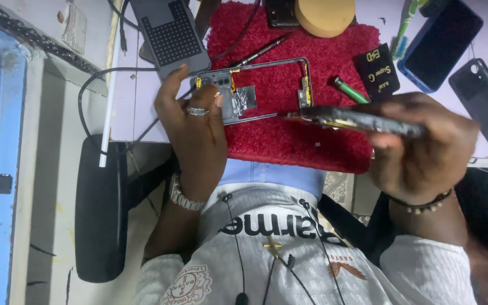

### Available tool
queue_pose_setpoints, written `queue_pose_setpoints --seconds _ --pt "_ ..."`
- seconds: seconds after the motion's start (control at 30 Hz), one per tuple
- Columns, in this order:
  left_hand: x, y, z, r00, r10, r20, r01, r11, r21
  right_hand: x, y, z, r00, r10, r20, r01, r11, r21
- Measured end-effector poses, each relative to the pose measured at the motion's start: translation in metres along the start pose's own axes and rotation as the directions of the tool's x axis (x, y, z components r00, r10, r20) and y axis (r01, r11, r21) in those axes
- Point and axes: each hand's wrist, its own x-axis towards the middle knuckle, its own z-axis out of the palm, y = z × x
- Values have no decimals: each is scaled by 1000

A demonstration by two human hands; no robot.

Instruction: Disassembling a mobile phone to access and manipulate internal components using a screwdriver and prying tool.

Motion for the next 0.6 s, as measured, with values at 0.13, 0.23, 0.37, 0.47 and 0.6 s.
queue_pose_setpoints --seconds 0.13,0.23,0.37,0.47,0.6 --pt "5 7 -5 986 147 74 -148 989 10 12 -24 -7 966 -230 121 259 888 -380" --pt "2 12 -7 945 270 182 -263 963 -65 34 -8 2 850 -479 219 506 628 -591" --pt "-5 14 1 900 384 207 -387 922 -30 43 16 13 732 -653 193 591 468 -657" --pt "-3 19 -1 861 440 256 -451 892 -21 41 24 17 717 -676 170 589 456 -667" --pt "-3 17 4 854 457 247 -456 887 -64 36 27 17 724 -670 166 588 473 -656"
